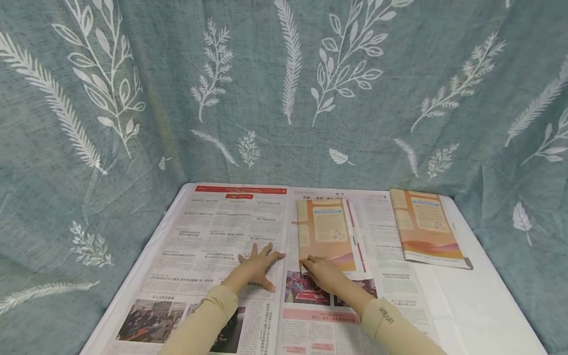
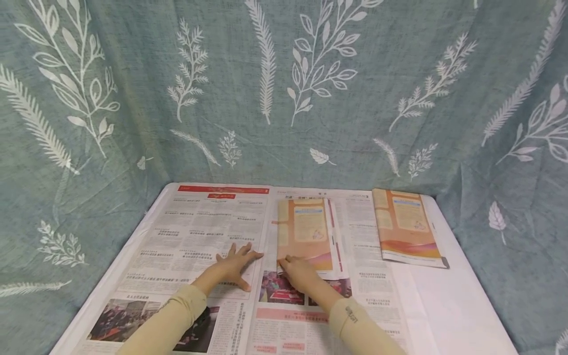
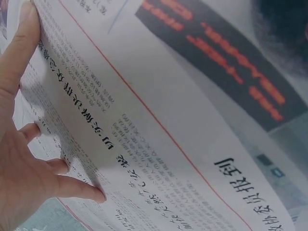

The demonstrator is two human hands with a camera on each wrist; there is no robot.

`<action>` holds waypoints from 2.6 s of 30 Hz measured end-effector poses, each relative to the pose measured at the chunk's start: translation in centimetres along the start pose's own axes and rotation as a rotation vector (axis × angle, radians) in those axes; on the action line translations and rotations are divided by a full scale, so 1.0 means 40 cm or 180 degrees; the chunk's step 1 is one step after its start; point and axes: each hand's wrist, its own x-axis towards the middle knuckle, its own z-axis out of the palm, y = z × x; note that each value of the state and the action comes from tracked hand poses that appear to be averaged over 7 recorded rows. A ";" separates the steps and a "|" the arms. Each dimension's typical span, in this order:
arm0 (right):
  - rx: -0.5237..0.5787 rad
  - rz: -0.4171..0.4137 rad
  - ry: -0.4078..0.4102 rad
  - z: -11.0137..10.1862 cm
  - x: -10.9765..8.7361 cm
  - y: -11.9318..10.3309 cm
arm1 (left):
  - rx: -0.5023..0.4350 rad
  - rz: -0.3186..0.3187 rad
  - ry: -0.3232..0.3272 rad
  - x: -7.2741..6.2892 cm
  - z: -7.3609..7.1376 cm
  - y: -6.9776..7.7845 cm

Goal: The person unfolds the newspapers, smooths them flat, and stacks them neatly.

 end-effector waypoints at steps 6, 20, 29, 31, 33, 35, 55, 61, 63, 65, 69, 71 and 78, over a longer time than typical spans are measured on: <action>0.0031 0.0163 -0.0241 0.000 0.003 0.003 | 0.0006 -0.0049 -0.0053 0.003 -0.005 0.016; 0.0990 0.0094 -0.0390 -0.049 -0.020 0.080 | 0.0039 -0.0061 -0.0023 0.001 -0.011 0.019; 0.0862 0.1134 0.0340 -0.066 -0.071 0.208 | 0.0035 -0.0050 -0.0008 0.008 -0.015 0.020; 0.0815 0.1370 0.0288 -0.066 -0.087 0.234 | 0.0027 -0.0049 -0.0012 0.011 -0.016 0.021; 0.0738 0.1521 0.0217 -0.062 -0.102 0.256 | 0.0057 -0.0069 -0.0013 0.014 -0.018 0.028; 0.0698 0.1594 0.0157 -0.056 -0.114 0.271 | 0.0197 -0.0137 -0.0038 0.017 -0.023 0.041; 0.0710 0.1385 -0.0061 -0.036 -0.138 0.290 | 0.1084 0.0929 0.0575 0.108 0.066 0.238; 0.0733 0.1263 -0.0256 -0.060 -0.128 0.297 | 0.0955 0.0968 0.0536 0.142 0.048 0.239; 0.0686 0.1212 -0.0281 -0.064 -0.126 0.301 | 0.0925 0.0960 0.0495 0.150 0.042 0.245; 0.0669 0.1171 -0.0297 -0.060 -0.126 0.307 | 0.0859 0.0918 0.0414 0.155 0.040 0.246; 0.0646 0.1114 -0.0229 -0.042 -0.127 0.314 | 0.0668 0.0919 0.0364 0.151 0.038 0.230; 0.0649 0.1125 -0.0220 -0.043 -0.129 0.315 | 0.0583 0.1000 0.0380 0.153 0.036 0.226; 0.0721 0.1338 -0.0275 -0.037 -0.133 0.313 | 0.0279 0.1217 0.0222 0.157 0.025 0.216</action>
